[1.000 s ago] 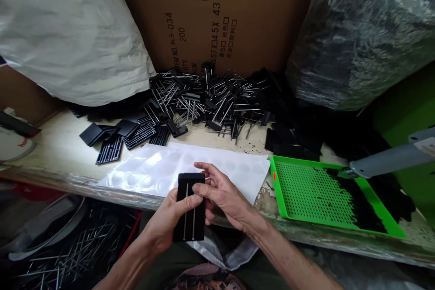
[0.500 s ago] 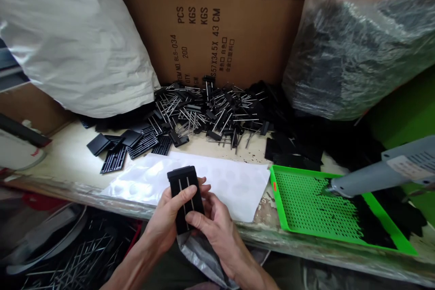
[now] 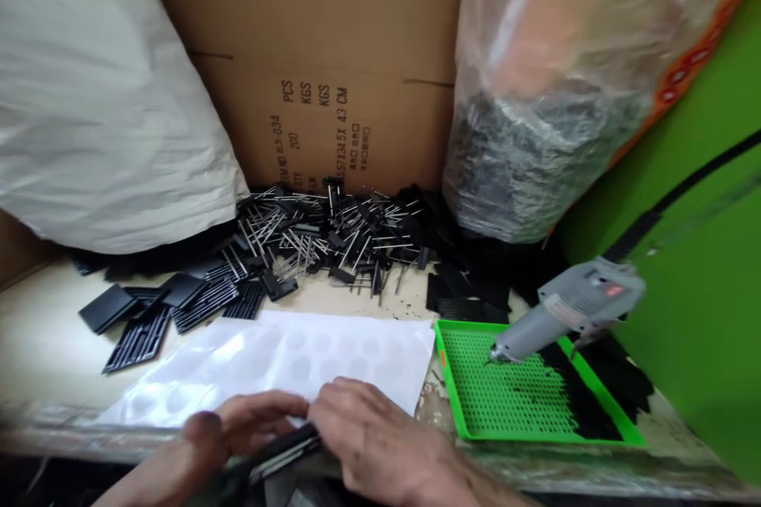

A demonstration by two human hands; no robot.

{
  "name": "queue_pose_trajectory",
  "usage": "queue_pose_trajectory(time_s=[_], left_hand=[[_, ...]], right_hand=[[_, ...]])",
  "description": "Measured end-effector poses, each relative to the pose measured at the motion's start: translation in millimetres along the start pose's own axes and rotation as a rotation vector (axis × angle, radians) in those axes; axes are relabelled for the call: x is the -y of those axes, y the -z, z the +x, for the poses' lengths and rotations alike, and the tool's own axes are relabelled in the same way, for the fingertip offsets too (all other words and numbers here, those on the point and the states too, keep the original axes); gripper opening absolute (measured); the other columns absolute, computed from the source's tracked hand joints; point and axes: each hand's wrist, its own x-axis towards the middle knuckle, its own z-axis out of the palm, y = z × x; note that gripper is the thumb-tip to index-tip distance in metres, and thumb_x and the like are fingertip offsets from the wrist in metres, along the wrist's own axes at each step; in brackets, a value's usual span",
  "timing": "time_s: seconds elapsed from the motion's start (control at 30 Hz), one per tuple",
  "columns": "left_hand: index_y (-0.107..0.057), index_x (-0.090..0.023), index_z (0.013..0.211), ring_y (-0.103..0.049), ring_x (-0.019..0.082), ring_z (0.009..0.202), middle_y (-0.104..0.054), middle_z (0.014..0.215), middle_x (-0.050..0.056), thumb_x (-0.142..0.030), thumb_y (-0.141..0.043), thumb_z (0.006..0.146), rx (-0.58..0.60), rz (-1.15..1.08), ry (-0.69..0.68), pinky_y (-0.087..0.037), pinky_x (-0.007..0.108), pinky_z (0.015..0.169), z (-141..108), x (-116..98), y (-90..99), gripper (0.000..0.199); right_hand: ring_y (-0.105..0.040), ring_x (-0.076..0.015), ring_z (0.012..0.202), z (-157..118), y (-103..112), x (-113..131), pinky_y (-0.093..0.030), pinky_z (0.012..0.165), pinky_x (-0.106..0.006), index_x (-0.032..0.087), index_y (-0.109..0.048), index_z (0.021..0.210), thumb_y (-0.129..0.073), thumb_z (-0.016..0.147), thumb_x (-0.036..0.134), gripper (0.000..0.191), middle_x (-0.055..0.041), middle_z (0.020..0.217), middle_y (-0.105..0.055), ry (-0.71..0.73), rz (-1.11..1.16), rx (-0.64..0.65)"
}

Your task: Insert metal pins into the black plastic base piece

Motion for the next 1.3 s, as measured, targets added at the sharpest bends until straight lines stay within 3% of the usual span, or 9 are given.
queue_pose_trajectory(time_s=[0.13, 0.23, 0.43, 0.6, 0.8, 0.9, 1.03, 1.17, 1.3], left_hand=[[-0.07, -0.021, 0.084, -0.063, 0.025, 0.082, -0.071, 0.081, 0.002, -0.043, -0.084, 0.057, -0.032, 0.328, 0.213, -0.047, 0.027, 0.066, 2.9, -9.2, -1.9, 0.038], [-0.066, -0.018, 0.094, -0.065, 0.022, 0.079, -0.072, 0.083, 0.006, -0.038, -0.075, 0.07, 0.002, 0.042, 0.266, -0.047, 0.027, 0.069, 7.4, -11.9, -18.1, 0.032], [-0.062, -0.008, 0.097, -0.066, 0.022, 0.073, -0.069, 0.084, 0.015, -0.039, -0.069, 0.079, -0.036, -0.665, 0.159, -0.051, 0.033, 0.073, 25.2, -2.5, -39.5, 0.037], [-0.062, -0.004, 0.104, -0.067, 0.023, 0.08, -0.068, 0.092, 0.018, -0.033, -0.066, 0.084, -0.117, -0.742, 0.088, -0.053, 0.034, 0.078, 30.4, -4.9, -43.8, 0.036], [-0.062, -0.004, 0.109, -0.068, 0.023, 0.082, -0.069, 0.097, 0.02, -0.034, -0.062, 0.087, -0.205, -0.664, 0.056, -0.055, 0.034, 0.081, 25.4, -5.8, -39.4, 0.038], [-0.062, -0.004, 0.11, -0.068, 0.023, 0.082, -0.069, 0.097, 0.02, -0.034, -0.062, 0.087, -0.226, -0.661, 0.06, -0.055, 0.033, 0.079, 26.1, -5.0, -38.7, 0.038], [-0.062, -0.004, 0.108, -0.068, 0.022, 0.078, -0.07, 0.093, 0.019, -0.035, -0.062, 0.087, -0.22, -0.677, 0.073, -0.056, 0.032, 0.078, 28.9, -4.7, -43.1, 0.037], [-0.062, -0.004, 0.108, -0.068, 0.022, 0.079, -0.07, 0.093, 0.019, -0.037, -0.062, 0.088, -0.201, -0.685, 0.084, -0.056, 0.033, 0.078, 30.1, -2.4, -47.4, 0.038], [-0.062, -0.005, 0.108, -0.068, 0.022, 0.08, -0.07, 0.093, 0.019, -0.038, -0.062, 0.087, -0.209, -0.685, 0.09, -0.056, 0.035, 0.08, 29.1, -0.3, -48.6, 0.039]], right_hand=[[-0.062, -0.0214, 0.095, 16.2, 25.1, 17.4, -0.05, 0.092, -0.031, 0.014, -0.056, 0.108, -0.05, 0.089, 0.009, 0.02, -0.0101, 0.097, -0.067, 0.182, -0.225, 0.109], [-0.063, -0.0154, 0.077, 30.6, 34.8, 8.2, -0.052, 0.065, -0.022, 0.02, -0.05, 0.116, -0.067, 0.085, 0.022, 0.036, -0.0015, 0.09, -0.067, 0.018, 0.002, 0.021], [-0.063, -0.0154, 0.091, 72.1, 40.5, -71.4, -0.049, 0.081, -0.027, 0.019, -0.061, 0.111, -0.042, 0.099, 0.022, 0.022, -0.0063, 0.104, -0.065, -0.178, -0.186, -0.385], [-0.055, -0.0287, 0.108, 116.9, 22.4, -119.7, -0.043, 0.09, -0.044, 0.02, -0.051, 0.132, -0.047, 0.094, 0.021, 0.039, -0.0166, 0.126, -0.055, -0.34, -0.343, -0.402], [-0.052, -0.0286, 0.105, 115.4, 28.5, -109.1, -0.047, 0.082, -0.039, 0.019, -0.056, 0.128, -0.043, 0.093, 0.022, 0.037, -0.014, 0.113, -0.06, -0.323, -0.467, -0.423], [-0.049, -0.0286, 0.109, 91.7, 45.6, -90.9, -0.047, 0.087, -0.042, 0.017, -0.05, 0.135, -0.04, 0.094, 0.026, 0.043, -0.0133, 0.111, -0.06, -0.244, -0.474, -0.583], [-0.058, -0.0198, 0.087, 56.2, 57.5, -71.3, -0.053, 0.081, -0.038, 0.021, -0.059, 0.125, -0.054, 0.09, 0.038, 0.04, -0.0066, 0.101, -0.061, -0.203, 0.078, -0.808], [-0.063, -0.0126, 0.072, 30.6, 49.3, -65.6, -0.057, 0.072, -0.03, 0.027, -0.061, 0.121, -0.065, 0.084, 0.039, 0.039, -0.0013, 0.094, -0.065, -0.434, 0.888, -0.753], [-0.064, -0.0121, 0.077, 16.2, 32.8, -72.1, -0.057, 0.073, -0.027, 0.029, -0.058, 0.126, -0.066, 0.082, 0.04, 0.046, -0.0013, 0.094, -0.067, -0.531, 1.184, -0.813]])
